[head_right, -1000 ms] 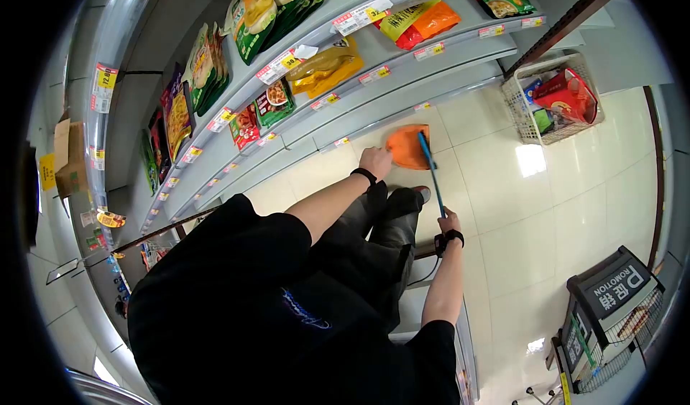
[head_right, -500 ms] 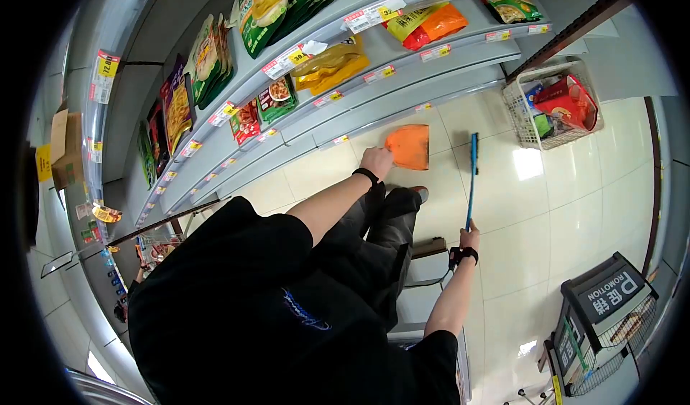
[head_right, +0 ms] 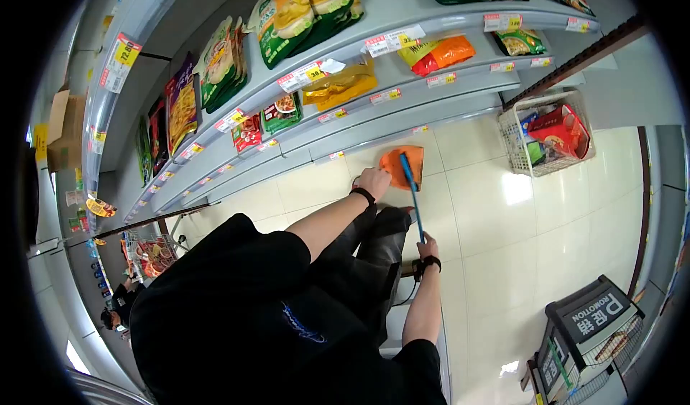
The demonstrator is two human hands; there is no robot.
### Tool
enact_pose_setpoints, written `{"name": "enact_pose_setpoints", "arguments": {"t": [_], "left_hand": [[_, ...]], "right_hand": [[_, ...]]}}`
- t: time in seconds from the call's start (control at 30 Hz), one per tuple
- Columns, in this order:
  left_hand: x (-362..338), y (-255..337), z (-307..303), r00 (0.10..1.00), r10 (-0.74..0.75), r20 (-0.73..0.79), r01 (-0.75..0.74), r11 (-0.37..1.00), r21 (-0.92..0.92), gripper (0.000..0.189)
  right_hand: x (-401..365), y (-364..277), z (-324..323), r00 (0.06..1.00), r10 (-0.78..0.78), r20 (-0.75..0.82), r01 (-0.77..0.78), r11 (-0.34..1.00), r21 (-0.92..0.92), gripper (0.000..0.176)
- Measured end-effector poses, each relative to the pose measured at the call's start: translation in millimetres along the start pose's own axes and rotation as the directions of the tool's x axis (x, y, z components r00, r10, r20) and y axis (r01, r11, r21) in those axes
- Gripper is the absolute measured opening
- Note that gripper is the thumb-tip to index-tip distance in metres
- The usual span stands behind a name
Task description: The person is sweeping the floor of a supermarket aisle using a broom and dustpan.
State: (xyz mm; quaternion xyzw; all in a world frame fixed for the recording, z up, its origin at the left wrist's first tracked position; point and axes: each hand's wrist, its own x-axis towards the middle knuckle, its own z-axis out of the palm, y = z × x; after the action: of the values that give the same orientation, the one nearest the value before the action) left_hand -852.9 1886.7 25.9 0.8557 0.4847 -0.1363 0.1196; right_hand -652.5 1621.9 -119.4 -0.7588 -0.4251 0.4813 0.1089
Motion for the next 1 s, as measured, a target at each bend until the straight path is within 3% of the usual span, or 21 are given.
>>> {"name": "enact_pose_setpoints", "arguments": {"t": [0.13,0.23,0.37,0.5,0.6,0.63,0.67,0.8,0.87,0.9,0.97,1.0], "left_hand": [[-3.8,-3.4,-7.4,0.999,0.011,-0.037,-0.011,1.000,-0.024,0.017],[-2.9,-5.3,-1.9,0.999,0.018,-0.029,-0.019,0.999,-0.039,0.017],[-1.0,-6.4,11.0,0.999,0.029,-0.024,-0.030,0.998,-0.051,0.016],[-3.4,-2.9,-18.2,1.000,0.022,0.013,-0.020,0.996,-0.088,0.016],[-3.8,1.3,-17.0,0.999,0.029,0.028,-0.027,0.995,-0.092,0.015],[-0.8,2.4,-9.5,0.999,0.030,0.042,-0.026,0.996,-0.091,0.015],[1.8,2.9,-6.8,0.998,0.037,0.055,-0.032,0.996,-0.088,0.015],[1.8,0.6,-18.0,0.990,0.049,0.135,-0.039,0.996,-0.076,0.015],[2.1,-10.1,-5.9,0.991,0.054,0.126,-0.044,0.996,-0.080,0.017],[4.0,-16.8,7.2,0.990,0.040,0.135,-0.029,0.996,-0.082,0.017],[3.3,-29.6,21.9,0.993,0.073,0.093,-0.069,0.996,-0.051,0.019],[-3.3,-33.7,0.4,0.988,0.094,0.122,-0.085,0.994,-0.074,0.021]], "right_hand": [[-17.7,-16.7,-29.3,0.975,0.126,0.182,-0.154,0.977,0.146,0.058],[-25.7,-7.0,-45.6,0.984,0.142,0.104,-0.156,0.978,0.139,0.059],[-29.7,6.5,-66.9,0.955,0.294,0.043,-0.295,0.923,0.246,0.060],[-22.1,-11.0,-76.3,0.905,0.425,-0.020,-0.406,0.876,0.260,0.059],[5.4,-12.8,-51.0,0.938,0.342,-0.064,-0.343,0.939,-0.010,0.053],[11.0,-33.7,-47.1,0.933,0.359,-0.013,-0.359,0.932,-0.056,0.050],[25.9,-16.3,-21.9,0.953,0.301,0.015,-0.301,0.953,0.011,0.050],[13.5,-92.7,-24.7,0.918,0.293,0.268,-0.315,0.948,0.046,0.049],[-6.5,-107.8,-18.8,0.925,0.292,0.243,-0.319,0.945,0.077,0.052],[-21.3,-121.2,-21.5,0.896,0.367,0.248,-0.385,0.922,0.028,0.053],[-52.1,-116.0,-11.3,0.926,0.337,0.169,-0.353,0.933,0.072,0.053],[-69.2,-110.5,-6.2,0.928,0.348,0.133,-0.361,0.928,0.088,0.053]]}}
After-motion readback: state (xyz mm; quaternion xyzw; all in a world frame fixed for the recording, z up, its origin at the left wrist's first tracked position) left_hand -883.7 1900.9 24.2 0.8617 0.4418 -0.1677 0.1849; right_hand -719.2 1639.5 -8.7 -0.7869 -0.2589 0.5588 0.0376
